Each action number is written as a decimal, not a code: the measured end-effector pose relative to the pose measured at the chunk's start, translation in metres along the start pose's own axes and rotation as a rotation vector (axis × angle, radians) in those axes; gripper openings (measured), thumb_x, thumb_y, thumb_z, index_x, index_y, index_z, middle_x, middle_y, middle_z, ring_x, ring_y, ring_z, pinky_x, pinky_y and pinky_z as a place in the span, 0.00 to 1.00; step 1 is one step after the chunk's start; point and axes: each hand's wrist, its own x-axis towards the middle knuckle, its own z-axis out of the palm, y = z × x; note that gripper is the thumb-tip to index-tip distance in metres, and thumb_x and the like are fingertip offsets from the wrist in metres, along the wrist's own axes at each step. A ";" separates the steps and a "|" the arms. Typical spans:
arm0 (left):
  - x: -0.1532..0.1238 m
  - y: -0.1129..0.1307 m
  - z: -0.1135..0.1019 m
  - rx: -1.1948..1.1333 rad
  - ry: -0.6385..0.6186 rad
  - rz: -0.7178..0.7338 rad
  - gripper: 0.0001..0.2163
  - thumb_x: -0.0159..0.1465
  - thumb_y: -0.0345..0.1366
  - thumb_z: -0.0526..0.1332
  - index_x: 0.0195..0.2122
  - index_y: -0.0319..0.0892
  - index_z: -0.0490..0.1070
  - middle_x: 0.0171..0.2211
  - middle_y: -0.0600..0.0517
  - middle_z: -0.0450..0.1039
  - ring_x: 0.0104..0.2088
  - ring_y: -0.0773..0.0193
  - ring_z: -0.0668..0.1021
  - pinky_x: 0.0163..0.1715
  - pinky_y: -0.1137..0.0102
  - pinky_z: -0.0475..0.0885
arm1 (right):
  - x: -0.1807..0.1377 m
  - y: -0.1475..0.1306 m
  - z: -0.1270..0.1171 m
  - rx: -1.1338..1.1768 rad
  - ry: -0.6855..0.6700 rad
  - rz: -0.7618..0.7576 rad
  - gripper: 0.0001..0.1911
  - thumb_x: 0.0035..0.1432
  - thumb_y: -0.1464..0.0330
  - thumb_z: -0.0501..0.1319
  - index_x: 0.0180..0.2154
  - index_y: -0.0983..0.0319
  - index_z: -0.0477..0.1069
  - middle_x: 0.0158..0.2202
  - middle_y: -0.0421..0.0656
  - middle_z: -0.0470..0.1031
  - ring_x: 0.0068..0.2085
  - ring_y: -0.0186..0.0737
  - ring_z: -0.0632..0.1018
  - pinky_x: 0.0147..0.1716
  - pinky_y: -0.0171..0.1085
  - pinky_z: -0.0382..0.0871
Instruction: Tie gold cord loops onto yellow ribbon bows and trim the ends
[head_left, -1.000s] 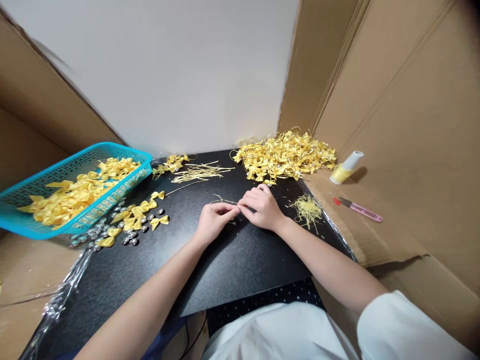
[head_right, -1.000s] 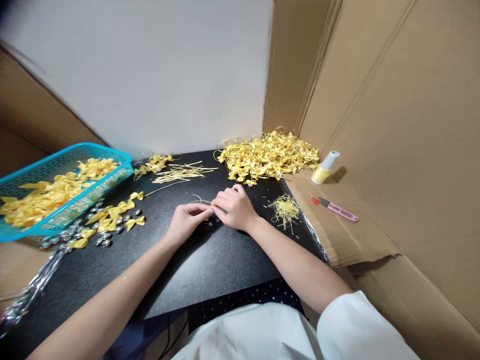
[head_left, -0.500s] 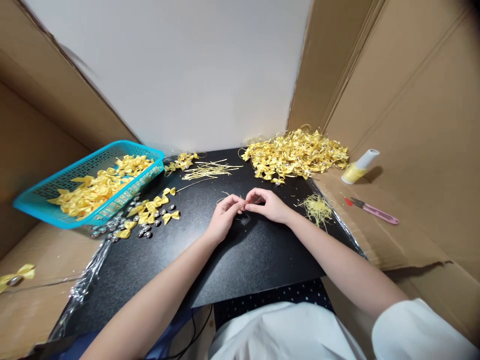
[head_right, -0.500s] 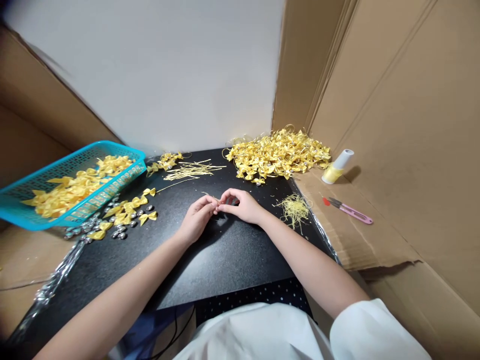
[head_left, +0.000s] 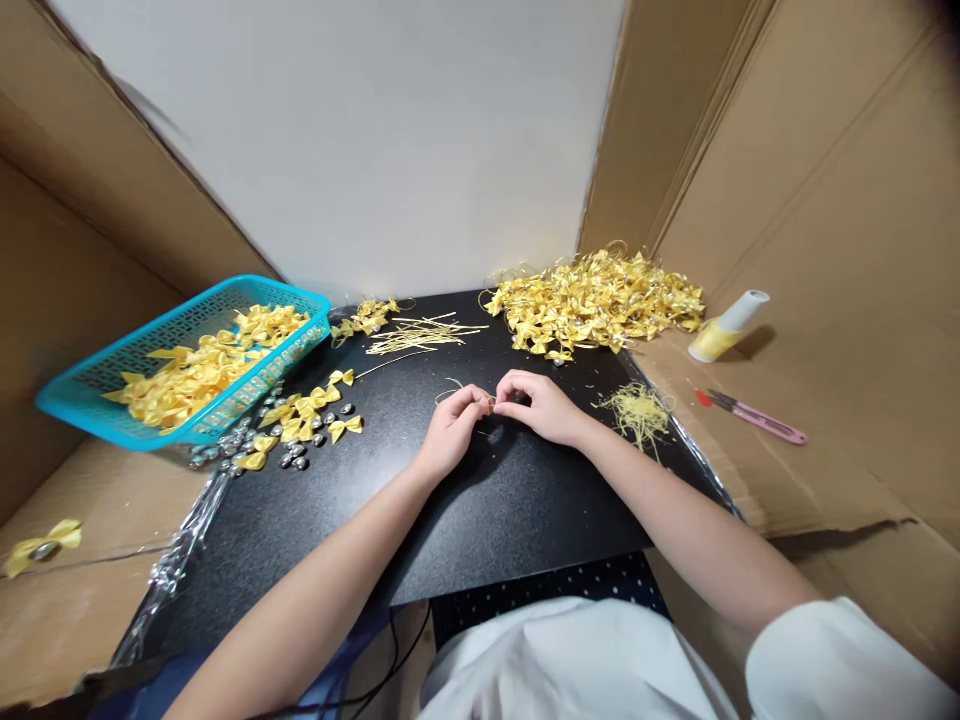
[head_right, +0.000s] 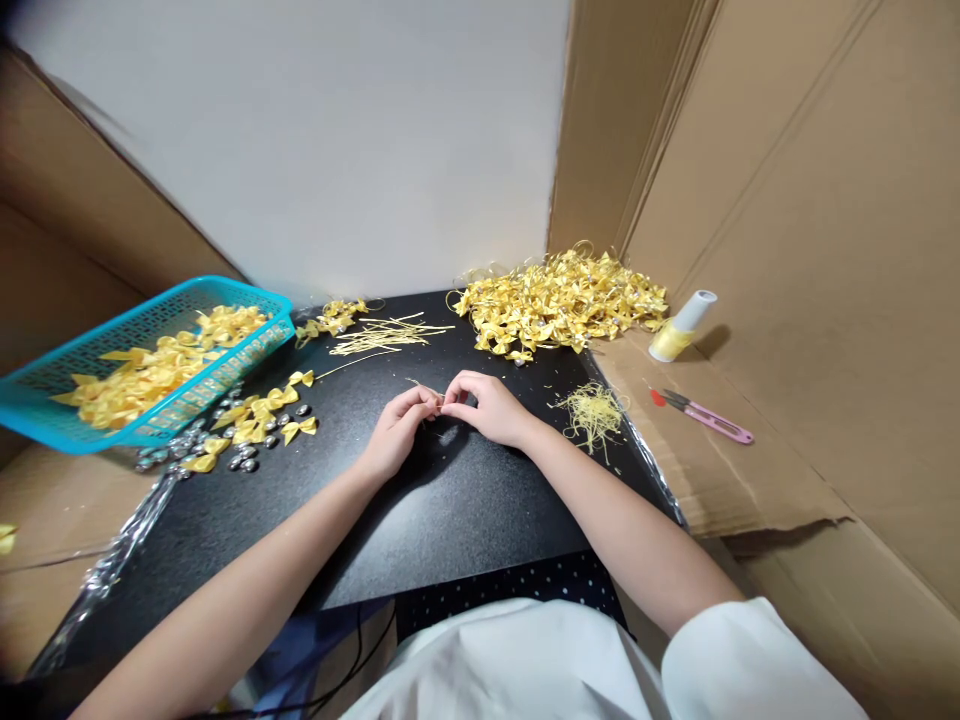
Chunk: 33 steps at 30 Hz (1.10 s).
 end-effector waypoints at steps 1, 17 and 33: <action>0.000 0.000 0.000 0.006 -0.003 0.010 0.08 0.58 0.34 0.56 0.22 0.42 0.64 0.25 0.55 0.66 0.30 0.65 0.68 0.35 0.70 0.63 | 0.000 -0.002 0.000 -0.005 0.003 -0.014 0.05 0.55 0.74 0.63 0.28 0.63 0.70 0.31 0.39 0.71 0.34 0.35 0.72 0.39 0.37 0.67; 0.000 0.005 0.002 0.057 -0.082 0.044 0.11 0.59 0.38 0.53 0.20 0.43 0.60 0.27 0.53 0.61 0.31 0.62 0.65 0.36 0.68 0.61 | -0.001 -0.007 0.001 -0.053 0.082 -0.158 0.07 0.61 0.74 0.58 0.29 0.61 0.66 0.32 0.41 0.69 0.35 0.36 0.71 0.39 0.37 0.68; 0.002 -0.007 0.002 -0.083 -0.074 -0.025 0.11 0.60 0.39 0.55 0.22 0.42 0.62 0.27 0.54 0.61 0.30 0.64 0.64 0.33 0.69 0.62 | -0.007 -0.009 0.009 -0.234 0.177 -0.196 0.06 0.61 0.73 0.58 0.33 0.61 0.73 0.35 0.42 0.75 0.37 0.39 0.75 0.42 0.41 0.65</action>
